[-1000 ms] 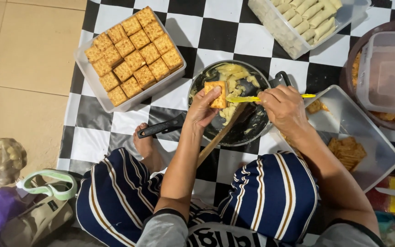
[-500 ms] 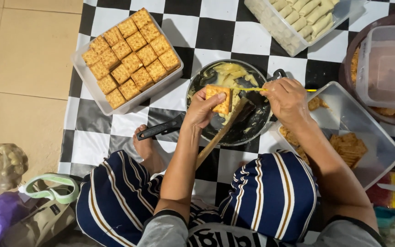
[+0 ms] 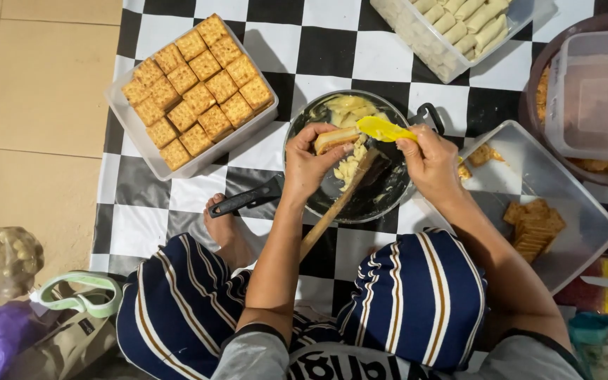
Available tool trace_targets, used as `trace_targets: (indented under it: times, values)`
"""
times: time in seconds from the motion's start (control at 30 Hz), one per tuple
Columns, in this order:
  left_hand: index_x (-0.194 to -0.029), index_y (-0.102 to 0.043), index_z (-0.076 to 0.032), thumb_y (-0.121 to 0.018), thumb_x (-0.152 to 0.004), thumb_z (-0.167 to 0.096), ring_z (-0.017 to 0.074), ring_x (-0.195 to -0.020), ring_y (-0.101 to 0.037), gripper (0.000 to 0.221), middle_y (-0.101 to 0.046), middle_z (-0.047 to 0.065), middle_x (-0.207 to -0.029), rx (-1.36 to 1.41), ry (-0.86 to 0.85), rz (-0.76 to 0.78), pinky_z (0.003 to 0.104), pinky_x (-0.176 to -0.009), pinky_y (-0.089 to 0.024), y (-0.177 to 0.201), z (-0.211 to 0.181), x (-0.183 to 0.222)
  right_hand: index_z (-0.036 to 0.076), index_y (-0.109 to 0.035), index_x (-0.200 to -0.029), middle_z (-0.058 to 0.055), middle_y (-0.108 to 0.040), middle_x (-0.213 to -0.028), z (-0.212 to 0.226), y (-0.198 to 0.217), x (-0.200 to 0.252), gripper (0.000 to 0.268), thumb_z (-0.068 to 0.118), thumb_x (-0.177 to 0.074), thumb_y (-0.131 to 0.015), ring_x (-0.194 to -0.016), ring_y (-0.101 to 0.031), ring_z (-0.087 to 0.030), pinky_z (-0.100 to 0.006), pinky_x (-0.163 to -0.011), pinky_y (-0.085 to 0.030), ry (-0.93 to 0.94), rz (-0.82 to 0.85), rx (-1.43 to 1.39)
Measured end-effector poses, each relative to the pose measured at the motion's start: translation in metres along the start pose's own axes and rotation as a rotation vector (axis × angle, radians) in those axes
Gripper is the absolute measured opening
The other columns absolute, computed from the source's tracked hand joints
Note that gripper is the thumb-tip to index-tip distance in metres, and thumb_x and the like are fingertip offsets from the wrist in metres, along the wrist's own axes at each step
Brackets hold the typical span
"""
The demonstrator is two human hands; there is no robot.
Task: Preparing cracker sandwiches by spreading a yellow filling onto crackers using a spatula.
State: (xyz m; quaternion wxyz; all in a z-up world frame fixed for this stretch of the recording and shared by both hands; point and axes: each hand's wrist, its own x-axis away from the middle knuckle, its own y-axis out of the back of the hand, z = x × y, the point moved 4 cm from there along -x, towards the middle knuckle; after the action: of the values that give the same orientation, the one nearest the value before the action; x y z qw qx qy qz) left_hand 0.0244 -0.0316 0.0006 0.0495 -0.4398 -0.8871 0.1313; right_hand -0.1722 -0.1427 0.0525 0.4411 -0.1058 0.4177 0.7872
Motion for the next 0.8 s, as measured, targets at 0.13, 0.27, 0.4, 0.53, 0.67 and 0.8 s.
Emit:
trace_targets:
  times: [0.13,0.27,0.4,0.53,0.67,0.8]
  values:
    - [-0.103,-0.076,-0.003,-0.098,-0.067,-0.007,0.0082,-0.078,-0.066,0.042,-0.076,0.010,-0.086,0.008,0.030,0.007,0.022,-0.067,-0.058,-0.001,0.005,0.000,0.004,-0.068,-0.096,-0.016,-0.067,-0.074,0.003,-0.003,-0.002,0.020,0.021,-0.108,-0.069,-0.068,-0.067,-0.039,-0.042,-0.065,-0.054,0.011,-0.013,0.013]
    - [-0.104,-0.075,-0.001,-0.098,-0.068,-0.007,0.0093,-0.077,-0.067,0.043,-0.075,0.011,-0.086,0.024,0.047,0.021,0.023,-0.068,-0.059,-0.003,0.004,0.002,0.003,-0.069,-0.098,-0.016,-0.067,-0.075,0.003,-0.007,-0.002,0.020,0.022,-0.106,-0.069,-0.069,-0.068,-0.041,-0.043,-0.064,-0.054,0.048,-0.013,0.029]
    - [-0.104,-0.075,-0.001,-0.098,-0.068,-0.009,0.0098,-0.079,-0.067,0.043,-0.075,0.012,-0.086,0.016,0.030,0.035,0.024,-0.067,-0.059,-0.003,0.004,0.002,0.003,-0.070,-0.100,-0.016,-0.068,-0.075,-0.001,-0.012,0.001,0.019,0.021,-0.106,-0.069,-0.070,-0.068,-0.040,-0.043,-0.064,-0.055,0.068,-0.005,0.030]
    - [-0.104,-0.075,-0.001,-0.097,-0.070,-0.009,0.0097,-0.078,-0.067,0.040,-0.075,0.013,-0.086,0.020,0.022,0.060,0.024,-0.066,-0.058,-0.002,0.003,0.002,0.004,-0.068,-0.097,-0.016,-0.066,-0.074,-0.001,-0.014,-0.001,0.023,0.024,-0.107,-0.067,-0.069,-0.068,-0.041,-0.043,-0.064,-0.054,0.068,0.008,0.055]
    - [-0.103,-0.076,-0.002,-0.098,-0.070,-0.010,0.0093,-0.078,-0.067,0.041,-0.076,0.012,-0.086,0.033,0.005,0.074,0.024,-0.065,-0.058,-0.002,0.006,0.002,0.004,-0.067,-0.095,-0.014,-0.066,-0.072,-0.006,-0.017,0.000,0.022,0.022,-0.107,-0.069,-0.070,-0.068,-0.041,-0.042,-0.064,-0.054,0.022,-0.008,-0.001]
    - [-0.104,-0.075,-0.002,-0.096,-0.074,-0.011,0.0099,-0.080,-0.067,0.038,-0.077,0.014,-0.087,0.046,-0.012,0.096,0.025,-0.066,-0.058,-0.003,0.007,0.004,0.005,-0.065,-0.094,-0.011,-0.065,-0.069,-0.015,-0.020,0.000,0.023,0.021,-0.110,-0.064,-0.065,-0.067,-0.036,-0.041,-0.064,-0.054,-0.028,-0.029,-0.018]
